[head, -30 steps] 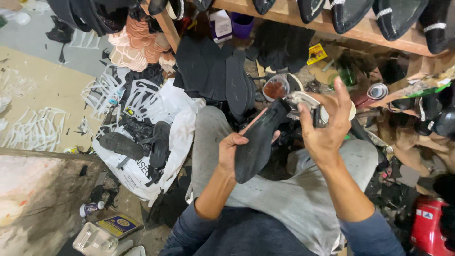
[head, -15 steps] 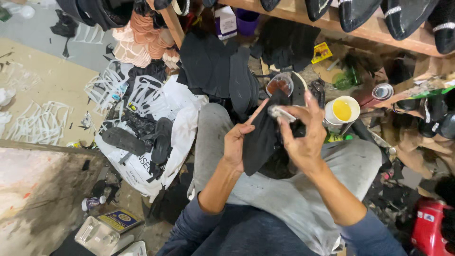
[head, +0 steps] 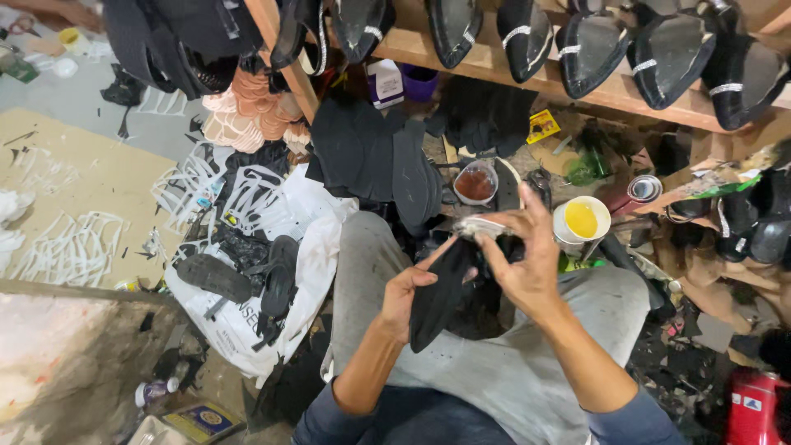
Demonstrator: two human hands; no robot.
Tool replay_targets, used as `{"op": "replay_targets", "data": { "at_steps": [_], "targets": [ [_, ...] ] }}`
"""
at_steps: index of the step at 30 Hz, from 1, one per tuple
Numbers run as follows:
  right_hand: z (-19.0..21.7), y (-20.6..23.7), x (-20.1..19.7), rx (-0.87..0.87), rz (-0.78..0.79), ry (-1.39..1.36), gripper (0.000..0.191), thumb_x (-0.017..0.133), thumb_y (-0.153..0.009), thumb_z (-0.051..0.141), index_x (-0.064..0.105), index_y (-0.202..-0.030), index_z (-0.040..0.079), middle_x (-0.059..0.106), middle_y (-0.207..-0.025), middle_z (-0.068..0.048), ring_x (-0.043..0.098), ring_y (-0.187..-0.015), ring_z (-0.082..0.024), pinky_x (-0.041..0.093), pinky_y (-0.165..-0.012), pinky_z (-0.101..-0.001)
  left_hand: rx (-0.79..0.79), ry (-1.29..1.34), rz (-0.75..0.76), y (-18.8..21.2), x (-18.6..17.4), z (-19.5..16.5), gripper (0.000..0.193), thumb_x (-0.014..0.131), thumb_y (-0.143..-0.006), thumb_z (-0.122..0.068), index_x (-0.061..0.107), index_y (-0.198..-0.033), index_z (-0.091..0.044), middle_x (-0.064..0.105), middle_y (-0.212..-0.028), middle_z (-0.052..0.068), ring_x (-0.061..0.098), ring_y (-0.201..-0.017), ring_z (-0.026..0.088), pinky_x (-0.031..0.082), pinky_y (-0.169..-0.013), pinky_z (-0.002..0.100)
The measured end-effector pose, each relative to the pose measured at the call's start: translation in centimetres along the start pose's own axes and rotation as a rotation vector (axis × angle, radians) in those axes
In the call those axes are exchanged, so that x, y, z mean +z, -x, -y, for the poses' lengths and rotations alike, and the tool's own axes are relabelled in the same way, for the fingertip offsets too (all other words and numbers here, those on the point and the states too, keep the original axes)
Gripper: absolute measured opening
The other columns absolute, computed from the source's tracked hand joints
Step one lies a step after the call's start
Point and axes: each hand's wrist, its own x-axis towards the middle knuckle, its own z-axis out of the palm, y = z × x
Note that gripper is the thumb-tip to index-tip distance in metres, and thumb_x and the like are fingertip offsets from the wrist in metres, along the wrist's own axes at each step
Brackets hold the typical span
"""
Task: The person applies glue to the edges of black shoe insoles using a small brush. They repeatedly dip the brush into a container of adhesive and spread it along the perimeter of each insole, then place the treated insole aside. The person also pours liquid from a plastic cup into a white bottle and handles a purple container.
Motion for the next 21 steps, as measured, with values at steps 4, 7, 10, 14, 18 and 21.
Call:
{"op": "replay_targets", "data": {
  "at_steps": [4, 7, 10, 14, 18, 21],
  "targets": [
    [-3.2, -0.4, -0.9, 0.125, -0.058, 0.239, 0.083, 0.079, -0.086, -0.001, 0.035, -0.156, 0.001, 0.058, -0.145, -0.026, 0.071, -0.109, -0.022, 0.051, -0.101, -0.0371, -0.021, 0.087, -0.001, -0.3, -0.6, 0.9, 0.082, 0.047, -0.084, -0.011, 0.031, -0.164, -0.002, 0.044, -0.160, 0.020, 0.055, -0.133, 0.034, 0.057, -0.098, 0.033],
    [-6.3, 0.0, -2.7, 0.220, -0.114, 0.155, 0.084, 0.078, -0.087, 0.003, 0.034, -0.158, 0.003, 0.070, -0.122, -0.018, 0.072, -0.105, -0.018, 0.051, -0.102, -0.0340, -0.041, 0.214, -0.214, -1.1, -1.9, 0.8, 0.075, 0.045, -0.078, -0.017, 0.037, -0.150, 0.001, 0.055, -0.138, 0.025, 0.063, -0.118, 0.037, 0.059, -0.097, 0.041],
    [-8.1, 4.7, -3.8, 0.312, -0.084, 0.105, 0.083, 0.077, -0.086, 0.003, 0.035, -0.158, 0.004, 0.076, -0.110, -0.014, 0.072, -0.105, -0.017, 0.051, -0.099, -0.0324, -0.049, 0.110, -0.269, -1.9, -3.0, 0.7, 0.060, 0.047, -0.090, -0.026, 0.042, -0.144, 0.001, 0.063, -0.123, 0.020, 0.068, -0.107, 0.033, 0.058, -0.091, 0.044],
    [-10.7, 8.6, -5.0, 0.494, -0.052, -0.092, 0.086, 0.075, -0.081, 0.003, 0.033, -0.156, 0.006, 0.077, -0.098, -0.011, 0.071, -0.096, -0.015, 0.051, -0.094, -0.0310, 0.034, -0.152, -0.260, -4.7, -0.6, 0.8, 0.057, 0.044, -0.099, -0.026, 0.050, -0.147, 0.003, 0.065, -0.127, 0.018, 0.068, -0.105, 0.027, 0.057, -0.094, 0.039],
    [-12.7, 8.7, -6.9, 0.496, -0.071, -0.019, 0.085, 0.077, -0.081, 0.002, 0.036, -0.155, 0.008, 0.076, -0.097, -0.008, 0.065, -0.086, -0.015, 0.052, -0.086, -0.0292, 0.106, -0.494, -0.274, -9.9, 6.6, 0.3, 0.060, 0.040, -0.095, -0.020, 0.050, -0.150, 0.000, 0.061, -0.144, 0.012, 0.062, -0.123, 0.020, 0.050, -0.104, 0.035],
    [-13.2, 8.3, -7.9, 0.464, -0.107, -0.046, 0.085, 0.079, -0.079, 0.002, 0.038, -0.154, 0.008, 0.075, -0.093, -0.007, 0.059, -0.082, -0.014, 0.050, -0.081, -0.0283, 0.172, -0.560, -0.195, -14.5, 11.6, -0.1, 0.060, 0.044, -0.096, -0.017, 0.045, -0.153, 0.003, 0.058, -0.148, 0.013, 0.058, -0.131, 0.022, 0.046, -0.112, 0.037]
  ]
}}
